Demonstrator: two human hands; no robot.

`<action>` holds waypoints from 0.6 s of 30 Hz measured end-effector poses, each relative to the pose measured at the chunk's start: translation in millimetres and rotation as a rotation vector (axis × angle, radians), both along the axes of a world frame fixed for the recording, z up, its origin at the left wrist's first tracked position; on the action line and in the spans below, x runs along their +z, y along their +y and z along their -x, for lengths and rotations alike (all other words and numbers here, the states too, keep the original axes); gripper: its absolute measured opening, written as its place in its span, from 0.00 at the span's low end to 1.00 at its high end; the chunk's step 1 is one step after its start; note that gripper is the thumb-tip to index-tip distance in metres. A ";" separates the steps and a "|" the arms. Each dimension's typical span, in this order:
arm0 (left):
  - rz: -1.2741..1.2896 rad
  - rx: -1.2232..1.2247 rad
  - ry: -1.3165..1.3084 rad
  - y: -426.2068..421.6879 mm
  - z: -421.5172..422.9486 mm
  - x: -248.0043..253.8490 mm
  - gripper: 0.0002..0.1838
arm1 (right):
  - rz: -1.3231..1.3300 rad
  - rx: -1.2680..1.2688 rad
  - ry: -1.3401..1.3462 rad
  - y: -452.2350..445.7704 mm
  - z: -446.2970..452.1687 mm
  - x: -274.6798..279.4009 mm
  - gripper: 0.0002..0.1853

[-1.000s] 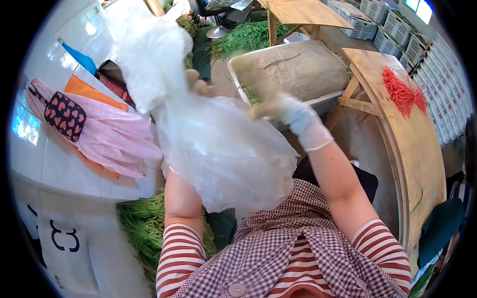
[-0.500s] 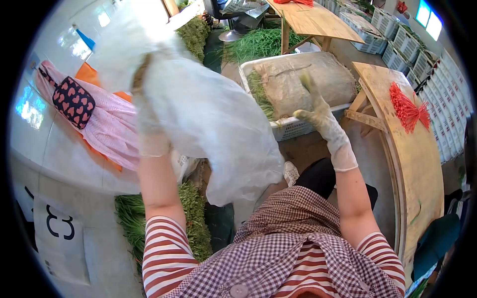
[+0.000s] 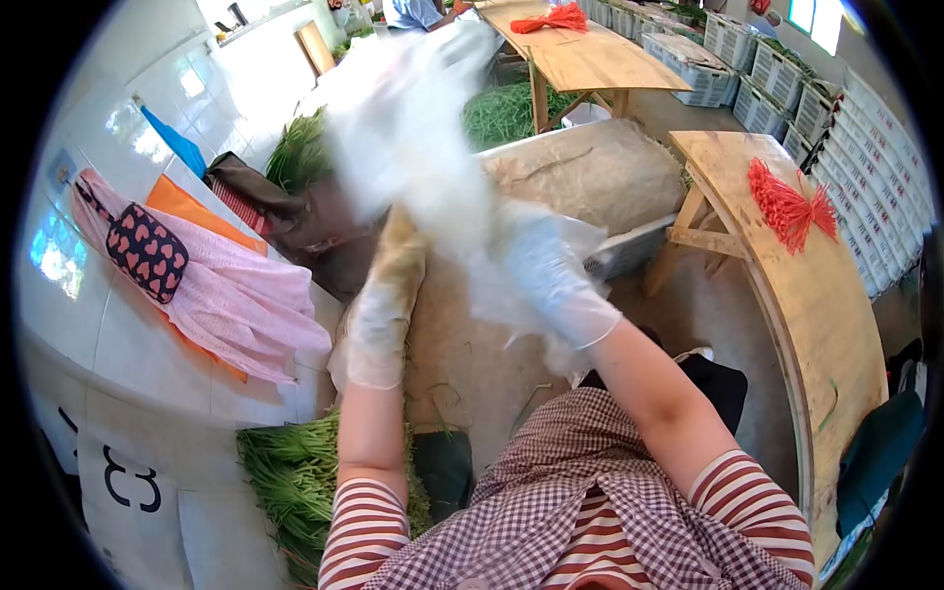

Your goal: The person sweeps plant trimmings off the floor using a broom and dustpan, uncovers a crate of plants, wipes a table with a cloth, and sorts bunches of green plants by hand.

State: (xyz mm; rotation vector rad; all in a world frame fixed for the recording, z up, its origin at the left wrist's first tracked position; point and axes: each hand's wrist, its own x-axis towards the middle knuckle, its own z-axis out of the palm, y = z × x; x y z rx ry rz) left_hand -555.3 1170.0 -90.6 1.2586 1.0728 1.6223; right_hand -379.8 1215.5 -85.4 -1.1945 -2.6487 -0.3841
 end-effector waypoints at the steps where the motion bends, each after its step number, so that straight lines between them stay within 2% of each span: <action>1: 0.014 0.042 0.084 9.4 6.7 -10.5 0.32 | -0.077 0.089 -0.029 -14.9 14.4 -21.4 0.28; 2: 0.030 0.084 0.168 18.8 13.4 -21.0 0.32 | -0.156 0.181 -0.057 -26.0 23.5 -42.3 0.28; 3: 0.047 0.127 0.251 28.1 20.0 -31.3 0.32 | -0.169 0.217 0.205 -30.4 26.3 -60.0 0.23; 4: 0.027 0.154 -0.127 36.1 14.5 -18.1 0.32 | -0.180 0.250 0.468 -32.4 28.3 -77.5 0.18; 5: 0.002 0.178 -0.505 35.8 9.7 -3.1 0.31 | -0.019 0.205 0.540 -29.3 19.6 -95.8 0.16; 6: 0.040 0.087 -0.863 21.0 4.6 22.8 0.25 | 0.130 0.149 0.619 -26.0 10.8 -114.1 0.14; 8: -0.106 0.175 -0.736 7.0 18.0 32.6 0.20 | 0.222 0.140 0.432 6.5 -34.3 -127.2 0.17; 9: -0.144 0.260 -0.623 3.1 30.6 32.5 0.20 | 0.341 0.058 0.352 1.6 -52.6 -102.0 0.21; 10: -0.155 0.194 -0.557 5.3 53.0 17.4 0.20 | 0.452 -0.027 0.261 -3.7 -70.7 -75.6 0.28; 11: -0.210 0.177 -0.419 11.6 63.4 -0.3 0.22 | 0.342 -0.082 0.461 7.5 -79.4 -89.8 0.35; 12: -0.259 0.164 -0.286 15.7 68.7 -20.0 0.24 | 0.269 0.014 0.724 3.8 -74.5 -66.7 0.37; 13: -0.274 0.045 -0.171 9.8 59.4 -23.0 0.25 | 0.196 0.108 0.988 -4.6 -63.8 -30.6 0.40; 15: -0.323 -0.190 0.063 -1.2 40.4 -27.4 0.28 | 0.549 0.084 1.024 -4.1 -46.7 17.9 0.40; 16: -0.335 -0.460 0.113 -4.8 34.3 -26.9 0.28 | 0.697 0.074 1.035 0.1 -39.9 40.0 0.41; 18: -0.336 -0.654 0.133 -1.8 27.4 -27.3 0.27 | 0.911 0.118 1.031 11.9 -34.2 67.4 0.46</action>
